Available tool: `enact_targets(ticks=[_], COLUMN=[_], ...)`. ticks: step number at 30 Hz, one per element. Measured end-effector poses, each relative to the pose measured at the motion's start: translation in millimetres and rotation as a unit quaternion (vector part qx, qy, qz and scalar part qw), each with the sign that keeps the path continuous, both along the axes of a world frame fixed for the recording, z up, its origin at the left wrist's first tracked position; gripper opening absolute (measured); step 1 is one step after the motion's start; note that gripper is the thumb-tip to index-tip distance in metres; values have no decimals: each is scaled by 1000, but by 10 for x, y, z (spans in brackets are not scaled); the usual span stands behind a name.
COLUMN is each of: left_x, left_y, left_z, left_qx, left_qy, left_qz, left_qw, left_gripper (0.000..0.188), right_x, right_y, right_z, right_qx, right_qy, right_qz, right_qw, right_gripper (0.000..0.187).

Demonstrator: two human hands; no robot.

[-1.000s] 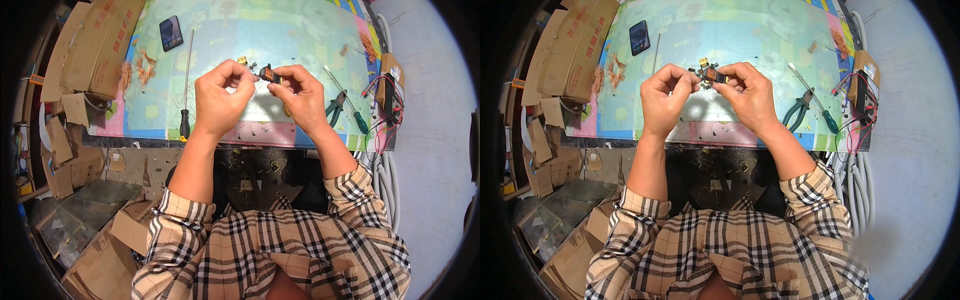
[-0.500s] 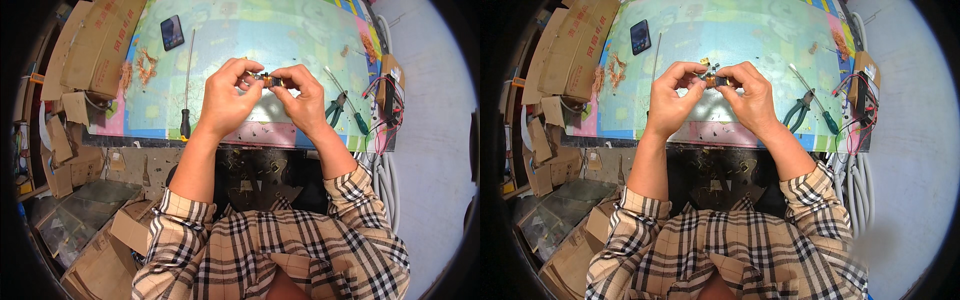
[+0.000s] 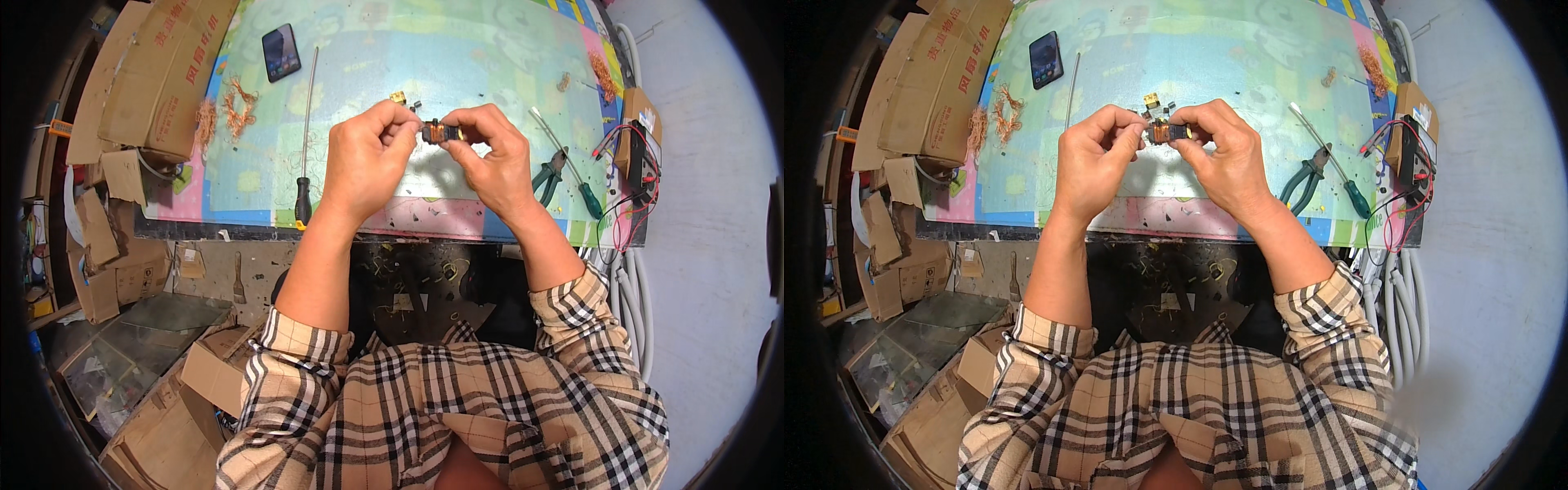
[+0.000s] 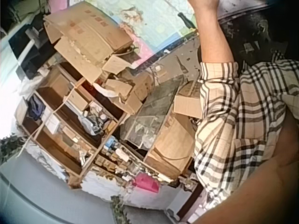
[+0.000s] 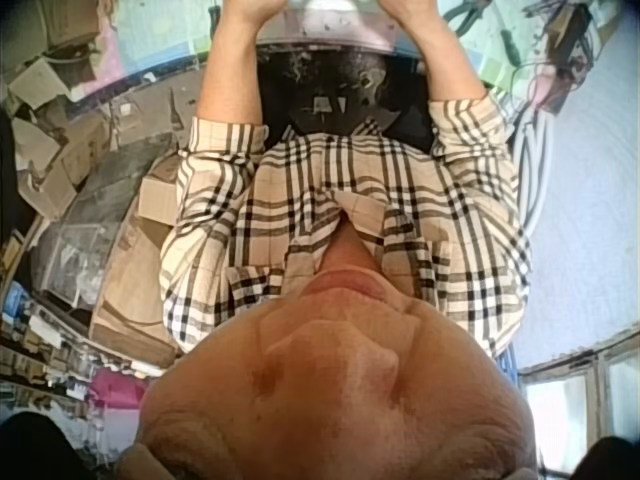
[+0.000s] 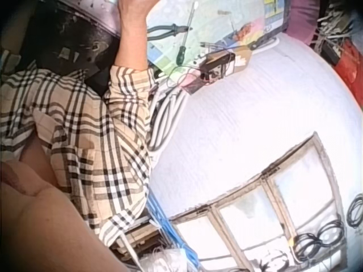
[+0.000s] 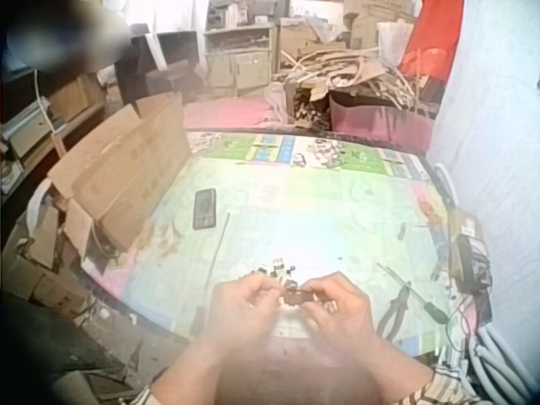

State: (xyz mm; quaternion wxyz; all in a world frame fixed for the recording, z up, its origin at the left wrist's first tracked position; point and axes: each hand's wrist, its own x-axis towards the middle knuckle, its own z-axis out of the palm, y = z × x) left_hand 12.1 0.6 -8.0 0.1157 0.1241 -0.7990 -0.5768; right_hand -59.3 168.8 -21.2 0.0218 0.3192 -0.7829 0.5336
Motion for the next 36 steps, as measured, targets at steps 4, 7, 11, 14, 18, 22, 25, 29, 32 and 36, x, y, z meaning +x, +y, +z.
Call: enact_targets(ticks=[4, 7, 11, 14, 18, 22, 25, 29, 32, 36], left_x=[-6, 0, -14, -33, -53, -19, -14, -12, -12, -10], left_y=[41, 51, 38, 28, 64, 82, 65, 58, 61, 56], left_z=[-11, -2, -57, -93, -85, -9, -24, -29, -32, -38], left_qx=[-23, -34, 41, 97, 84, 17, -24, -42, -44, -48], left_qy=[58, 55, 51, 54, 72, 65, 68, 71, 68, 63], left_qz=[40, 33, 19, 25, 48, 18, 14, 15, 15, 16], left_qw=[997, 997, 998, 994, 993, 998, 997, 997, 997, 997], left_gripper=[9, 8, 7, 8, 8, 10, 11, 11, 10, 10], right_x=[19, 19, 12, 24, -11, -23, -24, -24, -34, -53], right_y=[-2, 8, -2, 11, 33, 46, 45, 40, 44, 50], right_z=[23, 18, -3, 67, 27, 48, 51, 68, 60, 64], right_qx=[9, 23, 2, 8, -17, -22, -20, -12, -13, -39], right_qy=[-34, -47, -57, -188, -268, -285, -288, -301, -315, -337], right_qz=[12, 13, 12, 15, 21, 26, 32, 38, 42, 65], right_qw=[999, 999, 998, 982, 963, 958, 957, 953, 948, 939], right_gripper=[24, 24, 25, 25, 24, 24, 24, 23, 23, 22])
